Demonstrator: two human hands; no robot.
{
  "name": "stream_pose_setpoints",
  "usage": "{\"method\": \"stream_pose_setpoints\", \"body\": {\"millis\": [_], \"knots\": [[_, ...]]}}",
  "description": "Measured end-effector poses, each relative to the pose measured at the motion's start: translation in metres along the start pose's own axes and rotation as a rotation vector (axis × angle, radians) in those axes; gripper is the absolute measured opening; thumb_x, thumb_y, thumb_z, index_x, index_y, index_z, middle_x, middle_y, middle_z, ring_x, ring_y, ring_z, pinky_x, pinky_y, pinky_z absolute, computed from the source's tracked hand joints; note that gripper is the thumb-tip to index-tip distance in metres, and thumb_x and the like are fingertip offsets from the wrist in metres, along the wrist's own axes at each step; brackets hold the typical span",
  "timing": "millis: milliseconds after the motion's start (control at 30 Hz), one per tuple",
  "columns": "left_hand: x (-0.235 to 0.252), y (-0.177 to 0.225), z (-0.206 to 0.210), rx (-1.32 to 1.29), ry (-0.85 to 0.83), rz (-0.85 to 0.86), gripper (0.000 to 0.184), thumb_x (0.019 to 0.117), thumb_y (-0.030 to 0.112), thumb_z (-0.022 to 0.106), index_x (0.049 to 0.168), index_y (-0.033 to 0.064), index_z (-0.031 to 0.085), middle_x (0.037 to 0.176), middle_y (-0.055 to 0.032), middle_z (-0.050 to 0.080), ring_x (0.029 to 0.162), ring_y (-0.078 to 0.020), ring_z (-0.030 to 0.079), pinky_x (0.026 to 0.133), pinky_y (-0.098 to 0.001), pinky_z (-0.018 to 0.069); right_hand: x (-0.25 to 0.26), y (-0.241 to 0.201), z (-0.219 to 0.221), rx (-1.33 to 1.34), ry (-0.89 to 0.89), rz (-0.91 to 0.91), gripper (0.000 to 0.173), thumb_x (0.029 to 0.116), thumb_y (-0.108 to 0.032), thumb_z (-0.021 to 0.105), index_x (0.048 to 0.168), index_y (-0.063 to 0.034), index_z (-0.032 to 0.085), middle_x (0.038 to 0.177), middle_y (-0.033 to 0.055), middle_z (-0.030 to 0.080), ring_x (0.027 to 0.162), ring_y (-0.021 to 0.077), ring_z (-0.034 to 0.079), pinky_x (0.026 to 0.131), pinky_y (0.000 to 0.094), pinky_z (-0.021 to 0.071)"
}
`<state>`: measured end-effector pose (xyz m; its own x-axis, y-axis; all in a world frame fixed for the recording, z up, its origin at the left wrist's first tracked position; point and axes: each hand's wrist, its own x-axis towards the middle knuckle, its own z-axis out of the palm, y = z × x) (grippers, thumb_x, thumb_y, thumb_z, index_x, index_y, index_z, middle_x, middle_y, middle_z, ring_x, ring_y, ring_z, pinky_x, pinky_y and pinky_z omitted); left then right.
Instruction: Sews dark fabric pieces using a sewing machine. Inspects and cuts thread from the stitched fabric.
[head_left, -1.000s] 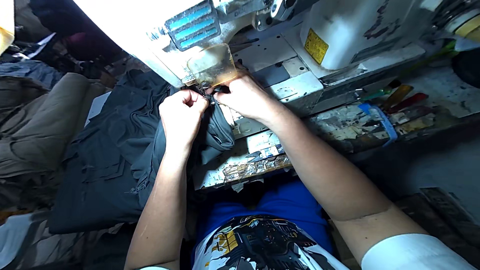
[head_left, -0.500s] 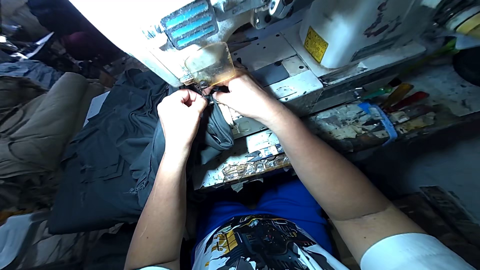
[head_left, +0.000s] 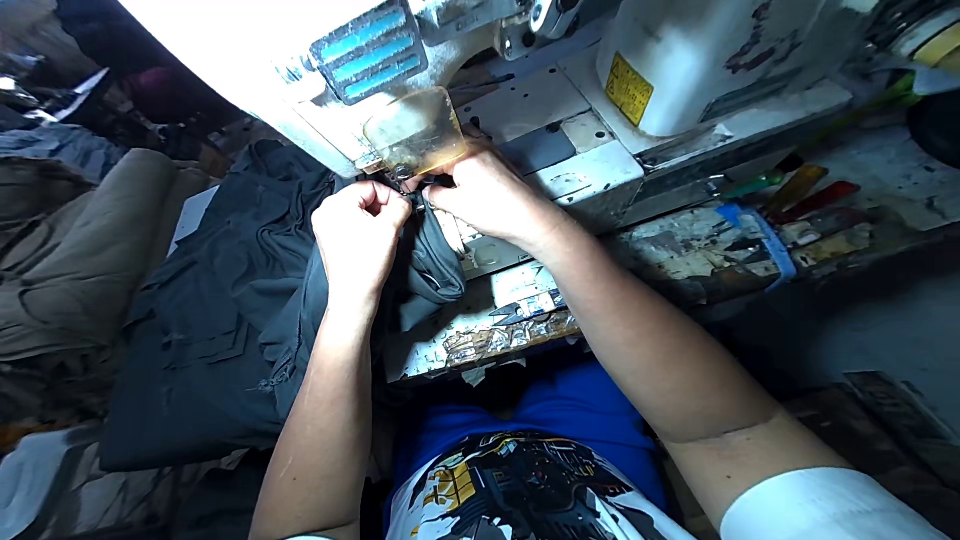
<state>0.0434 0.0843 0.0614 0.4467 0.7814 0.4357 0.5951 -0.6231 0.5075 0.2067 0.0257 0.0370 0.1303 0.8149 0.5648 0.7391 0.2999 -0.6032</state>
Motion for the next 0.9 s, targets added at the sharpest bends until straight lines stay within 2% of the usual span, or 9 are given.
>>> {"method": "stream_pose_setpoints", "body": {"millis": [500, 600, 900], "knots": [[-0.0018, 0.002, 0.0006, -0.037, 0.016, -0.008, 0.014, 0.0898, 0.019, 0.069, 0.078, 0.0118, 0.069, 0.064, 0.0076, 0.058, 0.055, 0.0013, 0.05, 0.055, -0.0208, 0.0406, -0.0021, -0.003, -0.0019, 0.027, 0.009, 0.026, 0.02, 0.0923, -0.01, 0.064, 0.106, -0.0115, 0.078, 0.109, 0.0138, 0.071, 0.113, 0.0308, 0.062, 0.101, 0.0493, 0.0437], [-0.0028, 0.0012, 0.0012, -0.065, 0.027, 0.007, 0.013, 0.0903, 0.019, 0.069, 0.081, 0.0107, 0.07, 0.066, 0.0071, 0.06, 0.056, 0.0022, 0.052, 0.056, -0.0186, 0.0432, -0.0017, -0.0032, -0.0017, 0.026, 0.008, 0.026, 0.02, 0.0925, -0.01, 0.063, 0.105, -0.0115, 0.079, 0.109, 0.0132, 0.071, 0.114, 0.0303, 0.062, 0.102, 0.0491, 0.0426], [-0.0035, -0.0025, 0.0039, -0.083, 0.061, 0.058, 0.015, 0.0908, 0.02, 0.068, 0.079, 0.0109, 0.068, 0.064, 0.0084, 0.058, 0.055, 0.0043, 0.051, 0.054, -0.016, 0.0421, -0.0022, -0.0028, 0.0007, -0.017, 0.01, 0.007, 0.018, 0.0938, -0.011, 0.062, 0.099, -0.0114, 0.079, 0.108, 0.0138, 0.07, 0.115, 0.0329, 0.06, 0.1, 0.0507, 0.0426]]}}
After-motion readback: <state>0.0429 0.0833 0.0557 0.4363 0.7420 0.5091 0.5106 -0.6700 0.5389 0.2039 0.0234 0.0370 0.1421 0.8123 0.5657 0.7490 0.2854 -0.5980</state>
